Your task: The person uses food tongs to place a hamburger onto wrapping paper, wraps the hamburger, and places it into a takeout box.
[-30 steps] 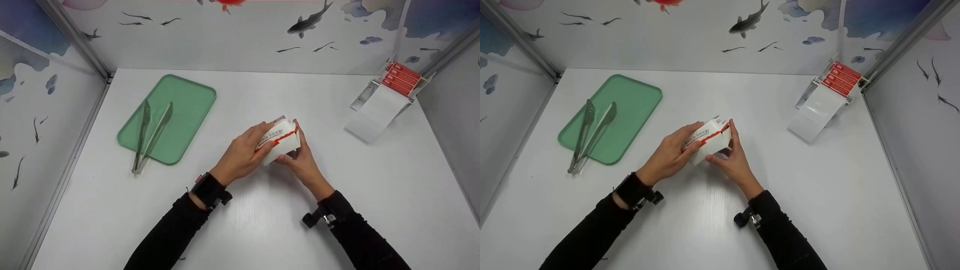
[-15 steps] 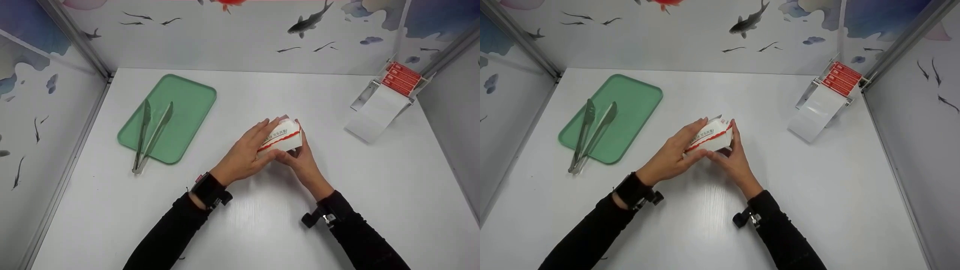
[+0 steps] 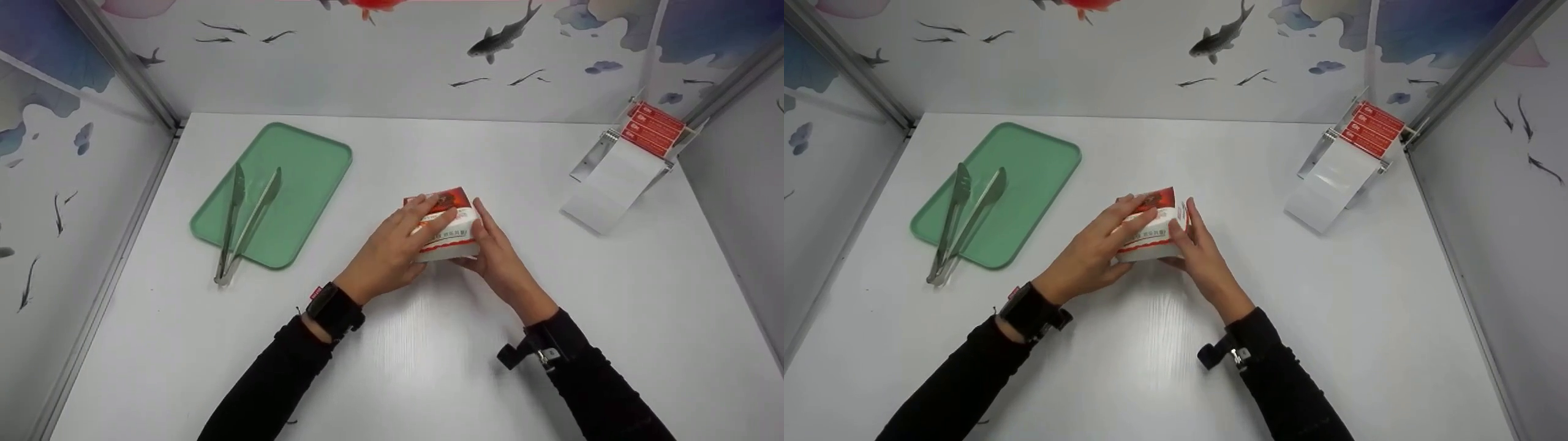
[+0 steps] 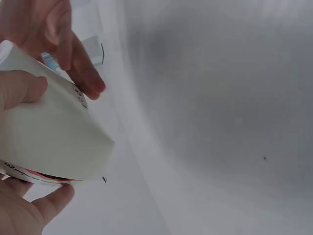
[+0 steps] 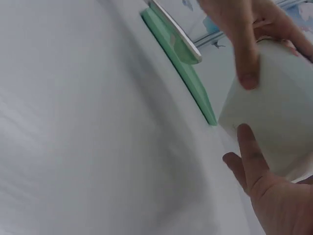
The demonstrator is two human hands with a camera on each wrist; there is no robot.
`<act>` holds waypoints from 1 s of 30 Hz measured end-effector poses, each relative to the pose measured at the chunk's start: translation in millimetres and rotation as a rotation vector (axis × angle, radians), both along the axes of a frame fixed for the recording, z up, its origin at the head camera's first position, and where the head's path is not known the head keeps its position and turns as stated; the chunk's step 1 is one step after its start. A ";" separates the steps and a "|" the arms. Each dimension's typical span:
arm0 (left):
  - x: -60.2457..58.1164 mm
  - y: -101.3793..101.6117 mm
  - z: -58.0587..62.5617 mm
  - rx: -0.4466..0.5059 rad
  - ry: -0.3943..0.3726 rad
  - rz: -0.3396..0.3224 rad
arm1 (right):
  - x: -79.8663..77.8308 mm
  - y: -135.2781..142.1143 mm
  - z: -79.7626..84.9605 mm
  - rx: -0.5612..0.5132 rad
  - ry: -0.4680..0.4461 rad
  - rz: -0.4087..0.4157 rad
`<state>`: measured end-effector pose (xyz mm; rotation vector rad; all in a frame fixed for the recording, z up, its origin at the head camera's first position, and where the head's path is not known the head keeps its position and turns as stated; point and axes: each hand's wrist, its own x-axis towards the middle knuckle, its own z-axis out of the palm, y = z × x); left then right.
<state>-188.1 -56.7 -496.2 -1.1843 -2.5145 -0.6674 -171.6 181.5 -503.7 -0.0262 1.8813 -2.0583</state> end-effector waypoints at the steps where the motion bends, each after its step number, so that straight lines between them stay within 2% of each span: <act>1: -0.3 -0.4 -0.9 -0.023 0.030 0.004 | 0.0 -1.8 4.4 0.006 -0.019 -0.010; 3: -0.3 -1.5 -2.5 -0.056 0.078 0.010 | 0.7 -5.9 12.3 0.012 -0.051 -0.031; 6: 0.0 -3.3 -4.1 -0.066 0.101 0.007 | 2.2 -11.2 18.4 0.000 -0.073 -0.056; 10: 0.5 -6.3 -5.0 0.016 0.022 -0.050 | 3.6 -15.8 18.5 -0.021 -0.058 -0.087; 12: 1.2 -8.0 -4.9 0.116 -0.081 -0.081 | 3.9 -17.2 18.0 -0.033 -0.049 -0.099; 14: 2.4 -9.9 -4.6 0.253 -0.206 -0.057 | 3.7 -18.2 17.6 -0.052 -0.046 -0.111; 17: 2.4 -10.3 -2.9 0.518 -0.443 0.106 | 3.5 -18.8 18.4 -0.084 -0.036 -0.136; 20: 1.3 -9.5 -1.1 0.774 -0.758 0.242 | 3.6 -19.1 19.8 -0.113 -0.018 -0.156; 22: 1.3 -9.1 -0.1 0.892 -0.963 0.251 | 3.8 -19.1 20.2 -0.124 -0.003 -0.152; 24: 2.2 -8.7 0.9 0.938 -1.100 0.224 | 3.7 -19.3 19.8 -0.132 0.007 -0.142; 25: 2.8 -8.5 1.4 0.936 -1.126 0.214 | 3.5 -19.4 19.3 -0.134 0.012 -0.136; 27: 3.4 -8.2 1.6 0.934 -1.126 0.199 | 3.3 -19.7 18.2 -0.131 0.016 -0.127; 30: 5.3 -7.6 2.1 0.876 -1.042 0.224 | 4.0 -20.5 17.0 -0.085 0.023 -0.112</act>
